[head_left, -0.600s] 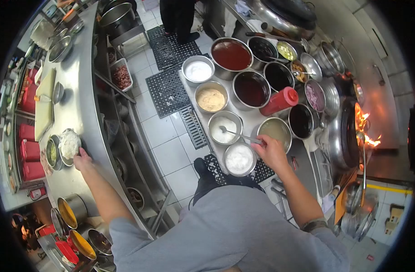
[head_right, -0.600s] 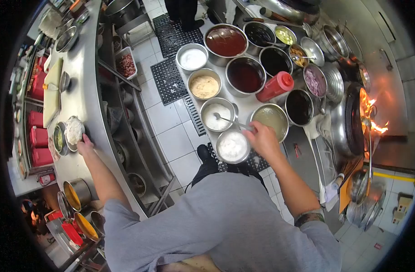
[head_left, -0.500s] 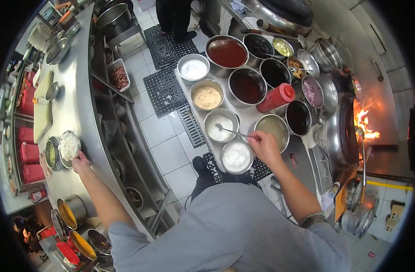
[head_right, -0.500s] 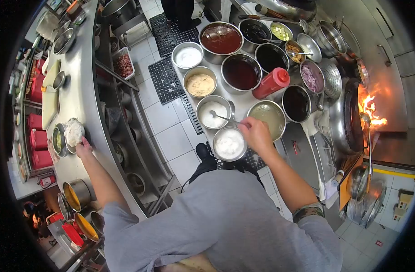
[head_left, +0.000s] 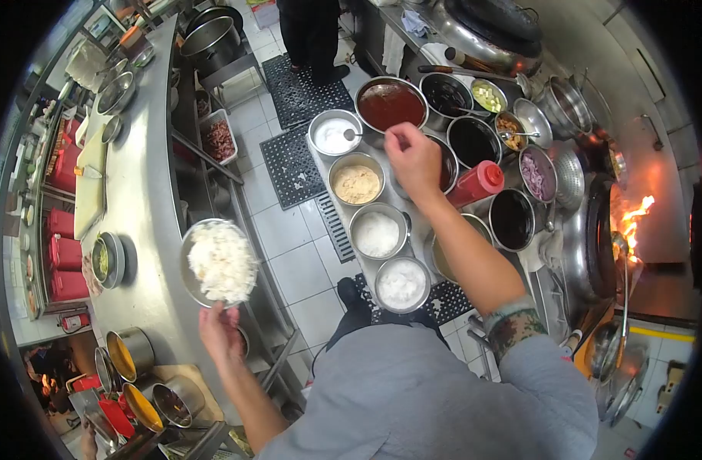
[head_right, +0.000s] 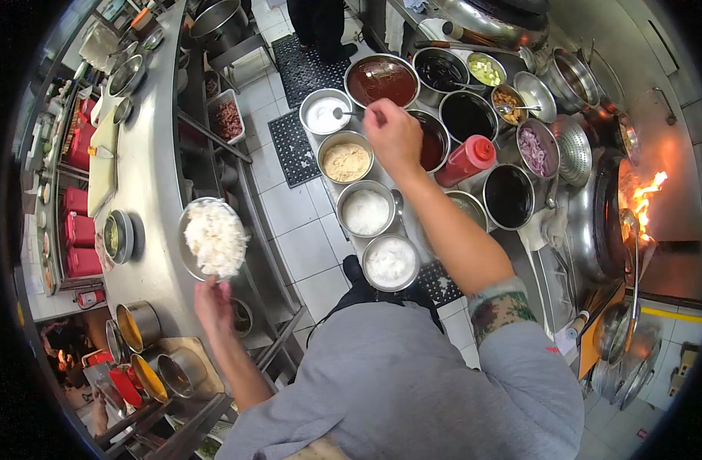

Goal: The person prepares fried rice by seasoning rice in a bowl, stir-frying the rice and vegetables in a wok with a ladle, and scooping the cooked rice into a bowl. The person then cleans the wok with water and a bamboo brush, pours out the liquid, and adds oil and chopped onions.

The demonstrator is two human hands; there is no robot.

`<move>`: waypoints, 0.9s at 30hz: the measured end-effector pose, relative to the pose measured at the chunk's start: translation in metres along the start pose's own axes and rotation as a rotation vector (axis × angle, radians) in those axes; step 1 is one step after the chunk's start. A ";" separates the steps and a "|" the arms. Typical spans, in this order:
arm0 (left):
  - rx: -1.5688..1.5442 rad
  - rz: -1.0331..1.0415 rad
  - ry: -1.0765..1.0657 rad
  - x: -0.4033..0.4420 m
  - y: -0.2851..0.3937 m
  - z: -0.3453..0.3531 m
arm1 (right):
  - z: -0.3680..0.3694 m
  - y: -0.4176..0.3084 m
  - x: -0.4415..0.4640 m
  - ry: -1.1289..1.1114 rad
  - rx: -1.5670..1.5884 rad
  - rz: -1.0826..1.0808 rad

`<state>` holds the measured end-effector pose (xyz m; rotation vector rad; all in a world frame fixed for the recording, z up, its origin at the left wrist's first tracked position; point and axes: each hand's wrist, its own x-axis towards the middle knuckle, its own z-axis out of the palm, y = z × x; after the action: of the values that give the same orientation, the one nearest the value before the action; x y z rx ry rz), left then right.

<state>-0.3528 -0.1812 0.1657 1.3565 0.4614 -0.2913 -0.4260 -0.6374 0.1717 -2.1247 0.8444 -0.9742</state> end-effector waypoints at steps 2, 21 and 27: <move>0.007 -0.049 -0.036 -0.027 0.001 0.024 | 0.027 0.010 0.013 -0.027 -0.094 -0.024; 0.215 -0.085 -0.133 -0.012 -0.051 0.090 | 0.016 0.039 0.027 -0.184 0.541 0.438; 0.218 -0.066 -0.229 0.013 -0.059 0.138 | -0.024 0.009 0.007 -0.195 0.410 0.324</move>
<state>-0.3483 -0.3271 0.1285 1.4999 0.2886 -0.5579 -0.4445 -0.6553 0.1803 -1.6405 0.7829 -0.6877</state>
